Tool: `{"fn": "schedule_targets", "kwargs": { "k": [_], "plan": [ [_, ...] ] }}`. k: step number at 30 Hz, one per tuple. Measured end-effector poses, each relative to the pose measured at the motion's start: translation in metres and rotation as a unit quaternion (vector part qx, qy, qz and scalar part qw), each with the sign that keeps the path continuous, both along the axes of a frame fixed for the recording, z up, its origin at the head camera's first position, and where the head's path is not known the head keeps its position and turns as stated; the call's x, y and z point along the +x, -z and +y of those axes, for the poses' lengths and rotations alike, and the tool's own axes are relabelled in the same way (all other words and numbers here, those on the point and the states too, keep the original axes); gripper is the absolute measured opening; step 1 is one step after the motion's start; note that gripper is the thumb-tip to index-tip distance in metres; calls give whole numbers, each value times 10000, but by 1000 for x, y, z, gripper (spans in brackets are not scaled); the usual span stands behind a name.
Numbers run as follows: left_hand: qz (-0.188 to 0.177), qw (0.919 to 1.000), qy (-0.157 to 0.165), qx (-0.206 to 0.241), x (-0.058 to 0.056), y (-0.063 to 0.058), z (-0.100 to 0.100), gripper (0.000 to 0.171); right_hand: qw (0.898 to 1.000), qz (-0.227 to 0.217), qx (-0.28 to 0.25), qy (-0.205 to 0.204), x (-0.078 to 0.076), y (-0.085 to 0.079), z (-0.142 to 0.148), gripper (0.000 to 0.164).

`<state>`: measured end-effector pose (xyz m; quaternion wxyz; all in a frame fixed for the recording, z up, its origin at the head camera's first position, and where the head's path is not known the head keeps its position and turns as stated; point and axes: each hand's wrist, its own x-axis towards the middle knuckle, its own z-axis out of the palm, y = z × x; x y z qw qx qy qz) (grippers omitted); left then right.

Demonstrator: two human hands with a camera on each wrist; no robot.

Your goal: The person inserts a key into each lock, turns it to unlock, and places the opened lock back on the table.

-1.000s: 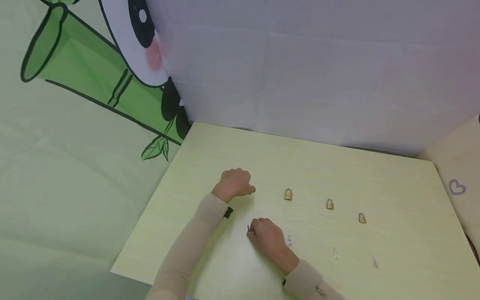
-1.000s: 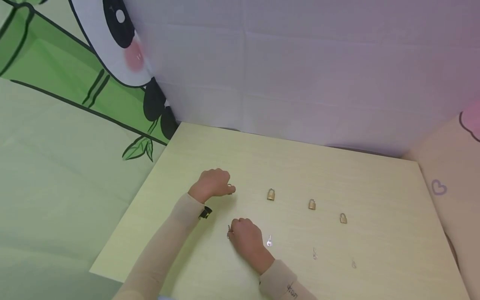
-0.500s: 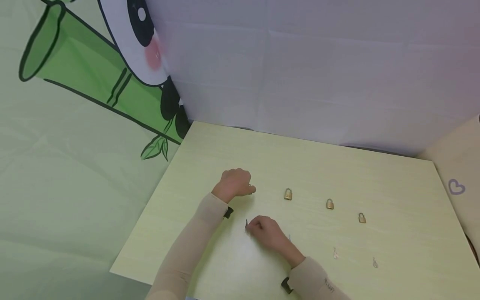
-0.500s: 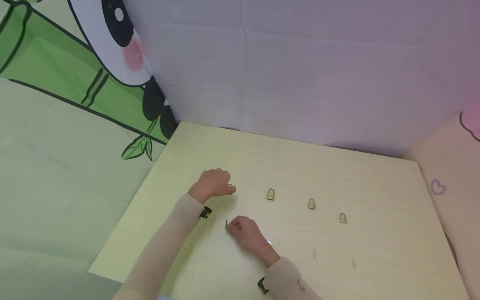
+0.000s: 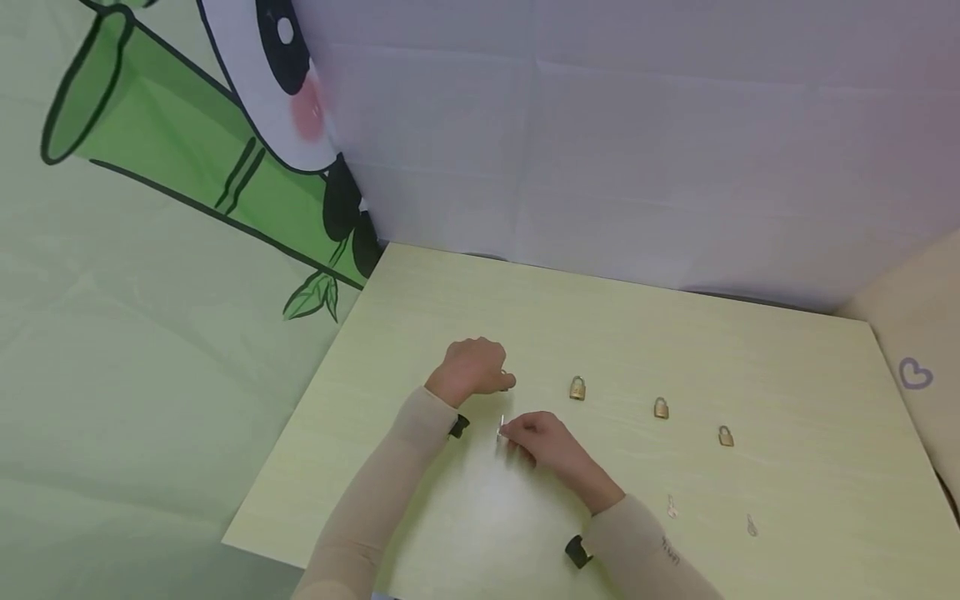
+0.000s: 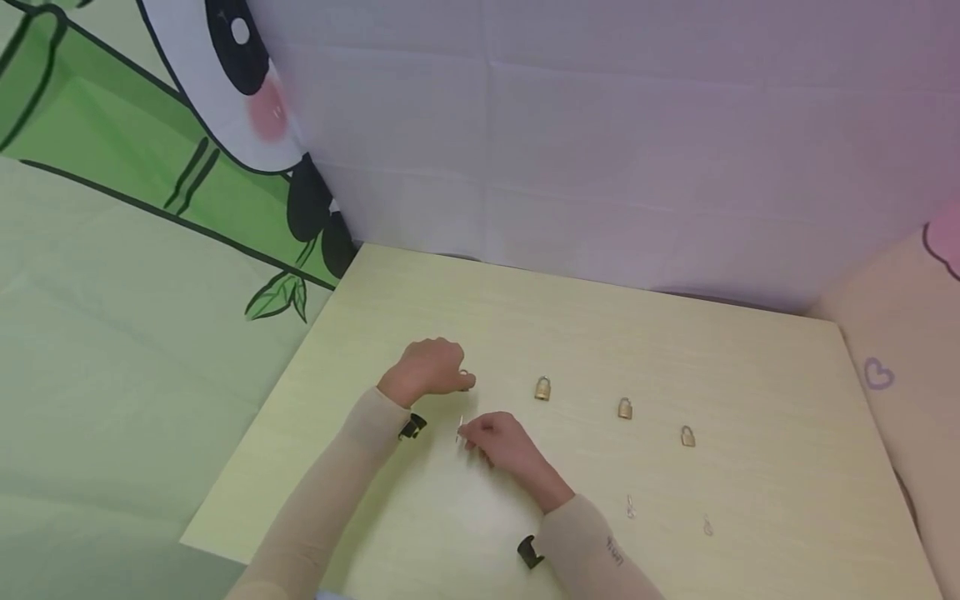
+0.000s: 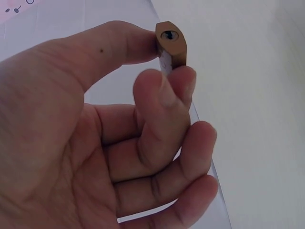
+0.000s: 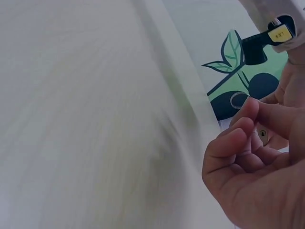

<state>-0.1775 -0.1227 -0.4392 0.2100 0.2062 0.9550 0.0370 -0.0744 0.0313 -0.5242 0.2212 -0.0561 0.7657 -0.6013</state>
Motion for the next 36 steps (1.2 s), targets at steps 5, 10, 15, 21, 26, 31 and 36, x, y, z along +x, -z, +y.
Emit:
{"fn": "schedule_targets", "kwargs": {
  "k": [5,10,15,21,26,31,36],
  "plan": [
    [-38,10000,18,70,2,1,1,36,9997,-185,-130,17,-7,-2,4,36],
    [-19,9999,112,90,1,4,3,39,9993,-205,-313,91,-15,-3,4,36],
    [-4,9998,161,100,2,2,4,39,9985,-263,-434,194,-22,-4,4,36],
    [44,9997,224,96,2,1,3,38,9976,-353,-592,108,-26,-5,6,35],
    [-16,9996,267,134,2,-2,3,38,9970,-360,-683,27,-28,-5,6,31],
    [4,9995,295,68,2,0,3,37,9966,-416,-713,50,-29,-7,5,30],
    [55,9995,321,36,2,1,4,38,9957,-528,-748,161,-30,-9,2,33]
  ]
}}
